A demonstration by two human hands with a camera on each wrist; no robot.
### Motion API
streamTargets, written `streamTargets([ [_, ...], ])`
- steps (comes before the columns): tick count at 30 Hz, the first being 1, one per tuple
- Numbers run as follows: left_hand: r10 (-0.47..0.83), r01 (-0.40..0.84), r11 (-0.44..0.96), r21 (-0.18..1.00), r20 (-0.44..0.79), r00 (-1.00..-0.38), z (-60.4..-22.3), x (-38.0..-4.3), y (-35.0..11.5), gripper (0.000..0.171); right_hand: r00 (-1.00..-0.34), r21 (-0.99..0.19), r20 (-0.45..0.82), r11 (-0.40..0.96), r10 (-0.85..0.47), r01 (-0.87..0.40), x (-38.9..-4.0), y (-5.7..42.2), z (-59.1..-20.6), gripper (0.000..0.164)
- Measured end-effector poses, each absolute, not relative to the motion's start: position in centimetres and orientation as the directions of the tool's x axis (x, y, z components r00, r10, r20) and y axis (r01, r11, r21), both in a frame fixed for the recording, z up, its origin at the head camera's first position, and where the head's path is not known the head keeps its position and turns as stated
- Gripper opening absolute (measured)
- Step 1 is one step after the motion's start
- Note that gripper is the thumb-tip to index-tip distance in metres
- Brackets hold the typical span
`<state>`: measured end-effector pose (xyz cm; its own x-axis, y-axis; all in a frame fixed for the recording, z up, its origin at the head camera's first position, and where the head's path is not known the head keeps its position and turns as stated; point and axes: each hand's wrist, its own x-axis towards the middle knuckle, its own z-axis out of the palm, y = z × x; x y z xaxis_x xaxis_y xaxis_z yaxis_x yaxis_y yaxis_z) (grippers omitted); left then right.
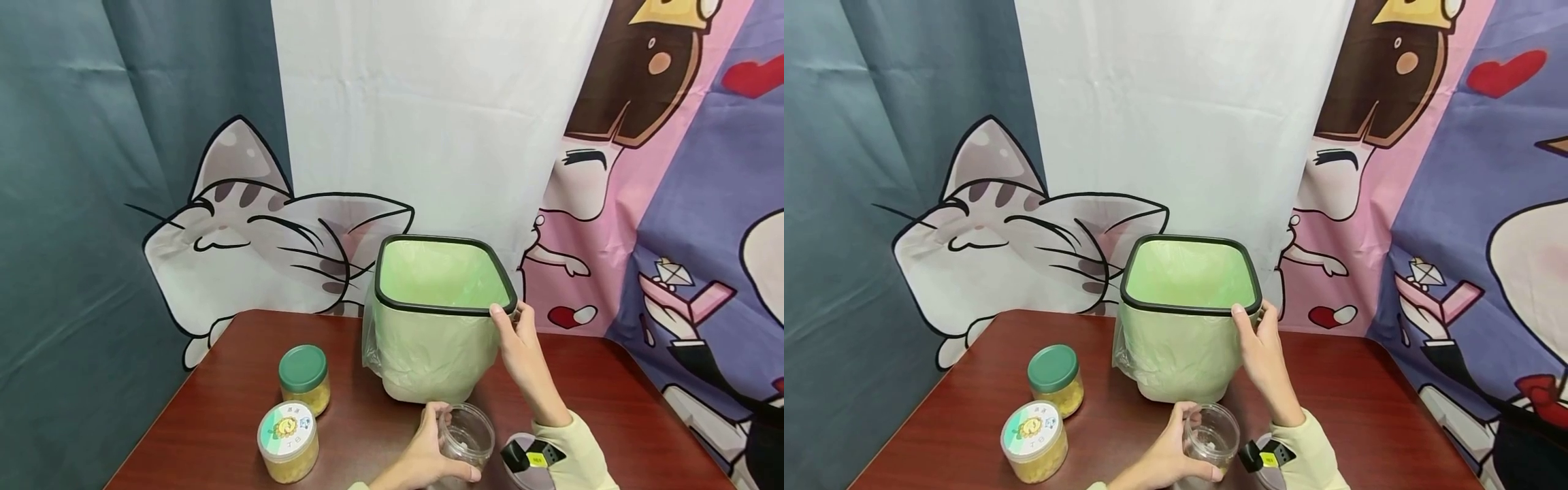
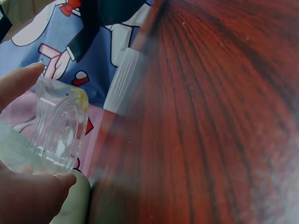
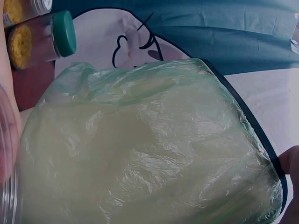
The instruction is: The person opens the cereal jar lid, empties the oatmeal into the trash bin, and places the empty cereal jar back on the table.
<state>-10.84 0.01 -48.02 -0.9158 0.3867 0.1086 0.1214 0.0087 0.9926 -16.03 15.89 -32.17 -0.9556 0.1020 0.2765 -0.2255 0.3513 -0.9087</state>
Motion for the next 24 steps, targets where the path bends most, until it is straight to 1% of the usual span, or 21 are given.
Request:
streamTargets([
  [11, 0.394, 0.139, 0.064, 0.988, 0.103, -0.913, -48.6, -10.9, 0.5, 0.087, -0.957, -0.914, 0.27, 0.341, 0.108, -0.219, -16.1, 15.9, -32.4, 0.058],
  [18, 0.413, 0.114, 0.029, 0.993, 0.092, -0.906, -49.0, -10.9, 1.0, 0.087, -0.957, -0.911, 0.272, 0.348, 0.105, -0.221, -15.9, 15.9, -32.3, 0.057],
  [20, 0.411, 0.12, 0.05, 0.992, 0.089, -0.907, -49.1, -10.9, 1.1, 0.087, -0.957, -0.912, 0.271, 0.345, 0.105, -0.221, -15.9, 16.0, -32.3, 0.057],
  [24, 0.403, 0.163, 0.138, 0.977, 0.095, -0.91, -49.2, -10.9, 1.2, 0.087, -0.954, -0.91, 0.281, 0.345, 0.105, -0.23, -16.2, 15.9, -32.3, 0.057],
])
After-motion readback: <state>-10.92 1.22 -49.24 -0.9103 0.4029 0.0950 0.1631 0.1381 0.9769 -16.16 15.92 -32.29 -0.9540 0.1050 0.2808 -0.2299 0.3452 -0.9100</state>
